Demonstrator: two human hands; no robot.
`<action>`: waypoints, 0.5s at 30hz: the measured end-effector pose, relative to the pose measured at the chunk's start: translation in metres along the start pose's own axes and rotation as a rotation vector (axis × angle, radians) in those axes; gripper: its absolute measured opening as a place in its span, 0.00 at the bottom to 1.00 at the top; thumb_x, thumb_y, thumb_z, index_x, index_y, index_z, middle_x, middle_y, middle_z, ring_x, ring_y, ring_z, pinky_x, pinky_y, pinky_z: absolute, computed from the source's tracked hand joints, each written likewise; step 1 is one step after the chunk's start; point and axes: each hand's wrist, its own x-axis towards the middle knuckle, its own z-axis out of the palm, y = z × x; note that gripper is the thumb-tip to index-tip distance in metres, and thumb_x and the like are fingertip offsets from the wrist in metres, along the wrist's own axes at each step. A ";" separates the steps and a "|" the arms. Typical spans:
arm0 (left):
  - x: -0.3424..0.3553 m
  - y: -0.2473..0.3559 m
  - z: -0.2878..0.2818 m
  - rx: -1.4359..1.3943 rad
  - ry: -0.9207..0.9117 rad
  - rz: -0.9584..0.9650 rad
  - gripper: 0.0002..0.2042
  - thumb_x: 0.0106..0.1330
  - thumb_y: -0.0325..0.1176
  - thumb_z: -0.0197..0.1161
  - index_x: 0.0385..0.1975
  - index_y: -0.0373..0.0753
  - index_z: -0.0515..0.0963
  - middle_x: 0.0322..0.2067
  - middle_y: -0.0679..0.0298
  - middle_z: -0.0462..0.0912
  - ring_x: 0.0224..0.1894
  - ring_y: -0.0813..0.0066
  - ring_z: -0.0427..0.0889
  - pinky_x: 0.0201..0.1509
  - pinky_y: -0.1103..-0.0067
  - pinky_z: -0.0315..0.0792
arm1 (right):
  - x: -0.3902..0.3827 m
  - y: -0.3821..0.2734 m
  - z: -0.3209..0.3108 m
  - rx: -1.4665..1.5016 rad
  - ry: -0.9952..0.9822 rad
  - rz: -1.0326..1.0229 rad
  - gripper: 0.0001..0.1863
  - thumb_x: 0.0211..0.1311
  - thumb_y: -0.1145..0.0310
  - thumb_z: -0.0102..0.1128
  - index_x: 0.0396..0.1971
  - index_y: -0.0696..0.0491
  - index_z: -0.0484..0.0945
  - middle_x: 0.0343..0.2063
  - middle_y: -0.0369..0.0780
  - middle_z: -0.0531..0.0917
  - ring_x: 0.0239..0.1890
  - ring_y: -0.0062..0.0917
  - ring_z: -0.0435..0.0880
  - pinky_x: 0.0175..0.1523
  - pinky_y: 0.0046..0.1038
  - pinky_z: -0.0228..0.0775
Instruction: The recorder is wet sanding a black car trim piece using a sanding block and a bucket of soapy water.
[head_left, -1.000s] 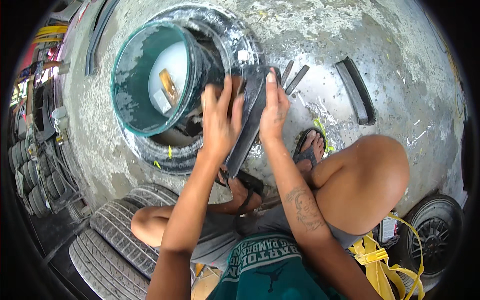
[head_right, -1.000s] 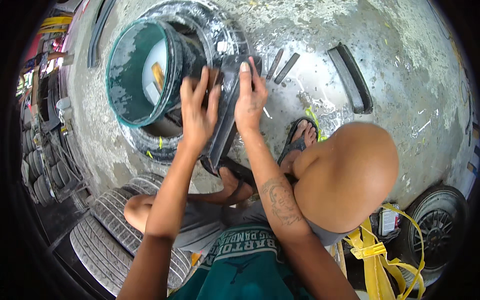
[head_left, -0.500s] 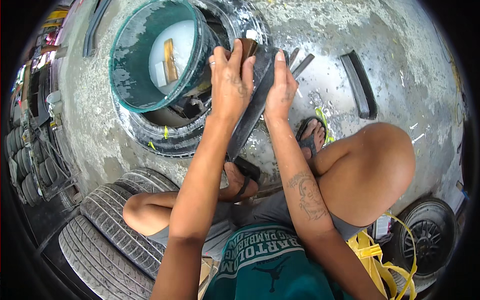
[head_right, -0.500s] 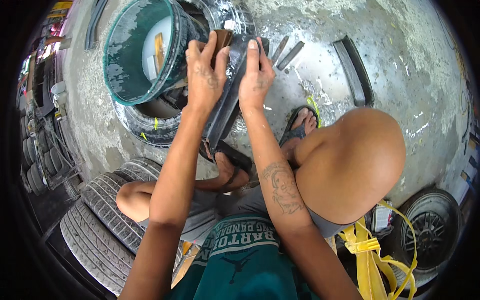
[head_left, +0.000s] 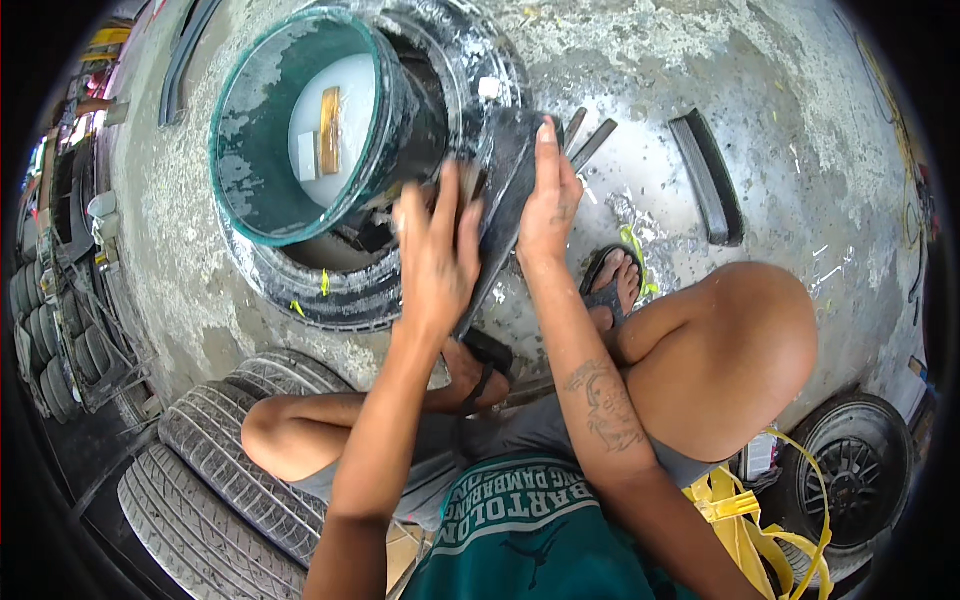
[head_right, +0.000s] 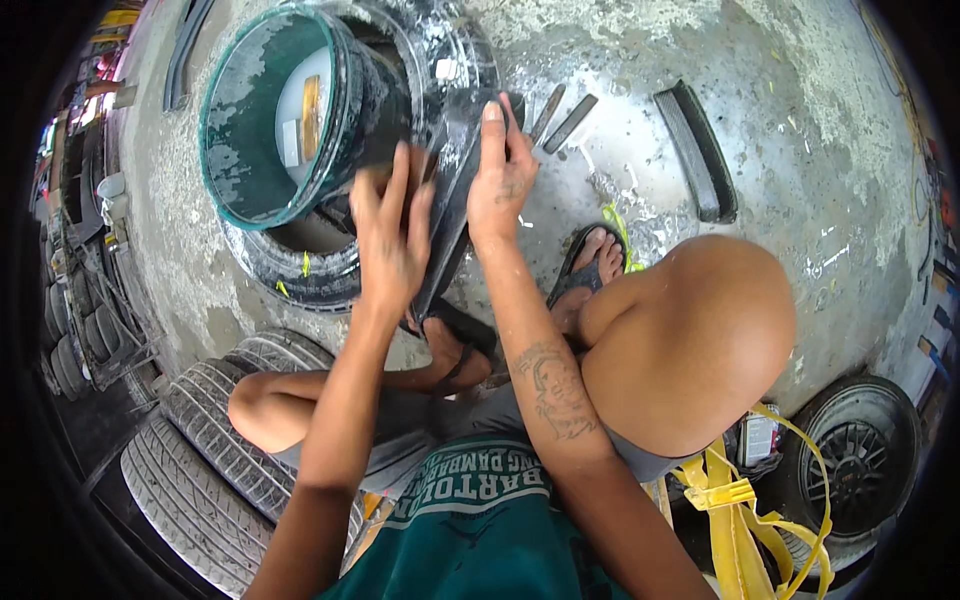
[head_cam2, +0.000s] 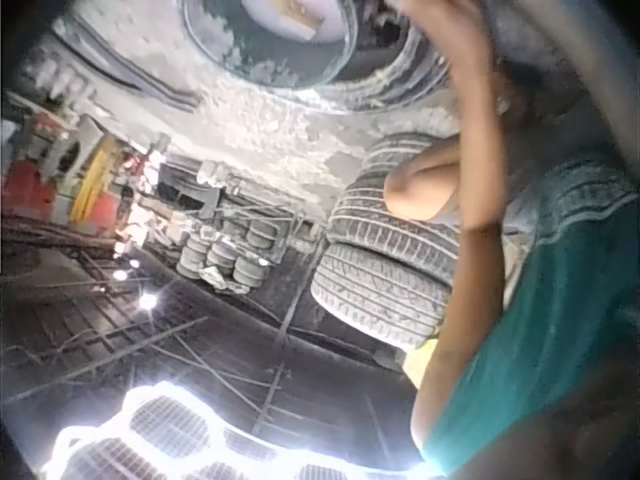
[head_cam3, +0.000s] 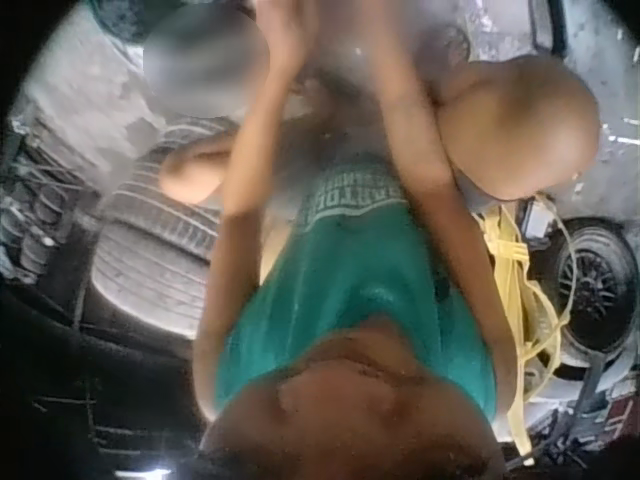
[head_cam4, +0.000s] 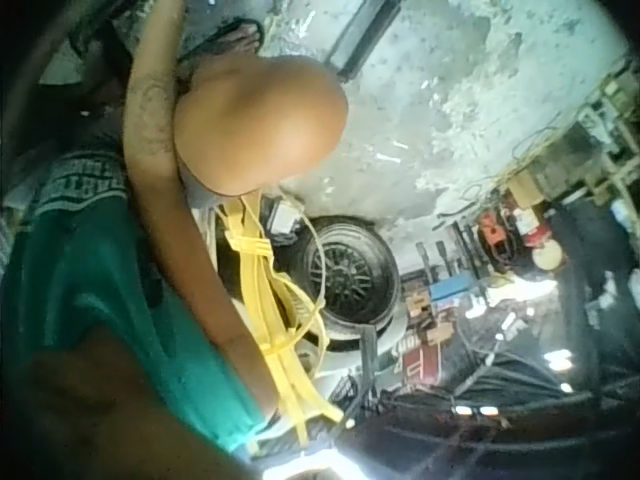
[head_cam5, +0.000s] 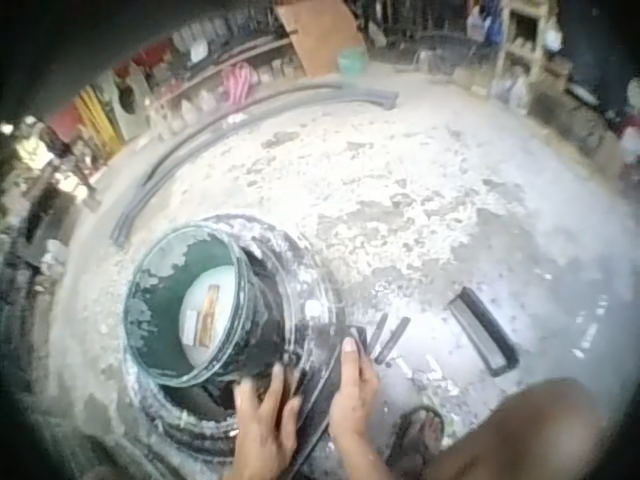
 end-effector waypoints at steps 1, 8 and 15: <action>-0.023 -0.001 -0.009 0.016 -0.040 -0.028 0.26 0.76 0.27 0.67 0.72 0.28 0.75 0.47 0.46 0.77 0.49 0.50 0.77 0.60 0.61 0.72 | 0.000 -0.001 0.000 -0.049 0.007 0.000 0.32 0.81 0.46 0.62 0.69 0.58 0.82 0.50 0.44 0.87 0.53 0.27 0.83 0.64 0.29 0.71; 0.050 -0.019 -0.010 -0.152 0.017 -0.268 0.23 0.80 0.36 0.66 0.66 0.25 0.79 0.44 0.47 0.79 0.45 0.56 0.81 0.54 0.66 0.74 | -0.018 -0.006 0.017 -0.021 -0.013 -0.040 0.33 0.82 0.47 0.61 0.69 0.60 0.81 0.52 0.44 0.86 0.54 0.26 0.82 0.66 0.28 0.69; -0.015 0.018 -0.029 -0.111 0.011 -0.152 0.23 0.77 0.32 0.68 0.66 0.25 0.79 0.45 0.41 0.78 0.48 0.42 0.80 0.60 0.60 0.75 | 0.001 -0.005 -0.002 -0.001 -0.002 -0.069 0.34 0.81 0.47 0.62 0.68 0.63 0.81 0.57 0.48 0.88 0.60 0.27 0.82 0.70 0.28 0.68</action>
